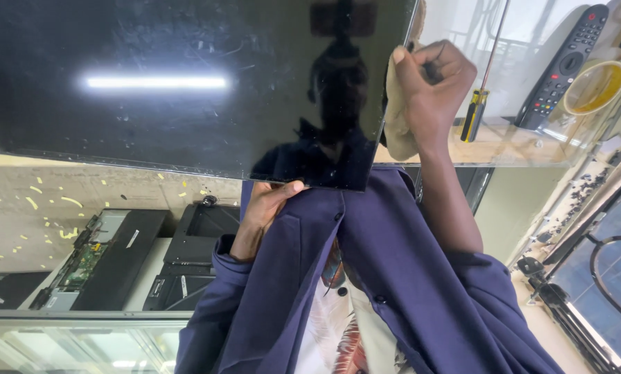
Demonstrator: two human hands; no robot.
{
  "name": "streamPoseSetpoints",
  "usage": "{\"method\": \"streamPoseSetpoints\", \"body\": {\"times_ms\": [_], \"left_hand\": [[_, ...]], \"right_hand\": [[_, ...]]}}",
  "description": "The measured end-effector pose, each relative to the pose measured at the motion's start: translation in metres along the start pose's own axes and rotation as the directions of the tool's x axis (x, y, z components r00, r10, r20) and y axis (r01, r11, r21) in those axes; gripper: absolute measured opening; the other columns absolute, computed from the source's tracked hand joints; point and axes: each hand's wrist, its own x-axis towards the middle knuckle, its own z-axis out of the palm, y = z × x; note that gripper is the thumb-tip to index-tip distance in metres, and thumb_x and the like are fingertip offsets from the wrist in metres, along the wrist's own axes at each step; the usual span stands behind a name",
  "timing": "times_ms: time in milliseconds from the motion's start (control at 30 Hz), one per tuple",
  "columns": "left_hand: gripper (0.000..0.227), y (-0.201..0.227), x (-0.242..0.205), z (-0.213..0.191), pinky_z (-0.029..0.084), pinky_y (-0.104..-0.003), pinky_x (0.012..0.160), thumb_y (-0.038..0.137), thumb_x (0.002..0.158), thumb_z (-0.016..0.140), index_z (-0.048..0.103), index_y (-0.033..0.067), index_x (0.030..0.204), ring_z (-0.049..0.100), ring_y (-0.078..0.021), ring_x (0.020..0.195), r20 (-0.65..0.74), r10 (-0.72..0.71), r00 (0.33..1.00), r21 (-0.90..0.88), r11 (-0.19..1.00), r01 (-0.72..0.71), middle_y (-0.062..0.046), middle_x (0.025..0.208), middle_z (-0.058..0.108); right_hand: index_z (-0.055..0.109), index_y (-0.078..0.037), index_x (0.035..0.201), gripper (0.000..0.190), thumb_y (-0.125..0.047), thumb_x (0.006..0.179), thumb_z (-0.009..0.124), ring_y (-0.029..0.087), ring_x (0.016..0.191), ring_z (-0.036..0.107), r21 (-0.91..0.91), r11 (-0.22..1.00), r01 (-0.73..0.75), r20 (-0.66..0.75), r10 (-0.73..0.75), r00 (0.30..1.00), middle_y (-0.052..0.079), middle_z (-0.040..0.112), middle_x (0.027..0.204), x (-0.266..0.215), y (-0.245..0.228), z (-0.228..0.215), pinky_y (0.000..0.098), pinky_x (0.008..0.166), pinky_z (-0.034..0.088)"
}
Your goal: The person cleans the edges and screen of a flat-screen television using a beige cloth. They wipe the top, side, and bottom bezels, then move to the screen surface, and finally lift the television to wipe the bottom edge.
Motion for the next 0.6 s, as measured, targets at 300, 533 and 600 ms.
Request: {"method": "streamPoseSetpoints", "body": {"times_ms": [300, 533, 600], "left_hand": [[0.083, 0.000, 0.005, -0.009, 0.055, -0.047, 0.092, -0.013, 0.074, 0.069, 0.036, 0.0097, 0.147, 0.063, -0.0337, 0.108, 0.060, 0.019, 0.998, 0.026, 0.999, -0.021, -0.022, 0.130, 0.058], [0.084, 0.001, 0.002, -0.003, 0.053, -0.052, 0.095, -0.013, 0.073, 0.068, 0.037, 0.0111, 0.147, 0.060, -0.0355, 0.113, 0.006, -0.001, 1.000, 0.022, 1.000, 0.001, -0.022, 0.134, 0.056], [0.082, -0.002, 0.006, -0.011, 0.052, -0.051, 0.097, -0.012, 0.073, 0.069, 0.039, 0.0100, 0.146, 0.060, -0.0350, 0.114, 0.014, 0.003, 1.000, 0.024, 1.000, -0.003, -0.022, 0.133, 0.057]], "right_hand": [[0.061, -0.011, 0.072, 0.024, -0.008, 0.087, 0.080, 0.003, 0.066, 0.053, -0.136, 0.976, -0.172, 0.050, 0.181, 0.982, -0.002, 0.061, 0.071, -0.060, 0.008, -0.012, 0.0192, 0.060, 0.042], [0.059, -0.007, 0.075, 0.027, 0.000, 0.092, 0.078, 0.008, 0.061, 0.049, -0.066, 0.997, 0.032, 0.034, -0.030, 0.999, 0.002, 0.058, 0.069, 0.020, 0.001, -0.003, 0.0222, 0.055, 0.040], [0.058, -0.007, 0.074, 0.027, -0.001, 0.091, 0.078, 0.009, 0.059, 0.048, -0.065, 0.994, 0.092, 0.016, -0.091, 0.996, 0.002, 0.057, 0.067, 0.044, 0.003, 0.001, 0.0234, 0.055, 0.039]]}}
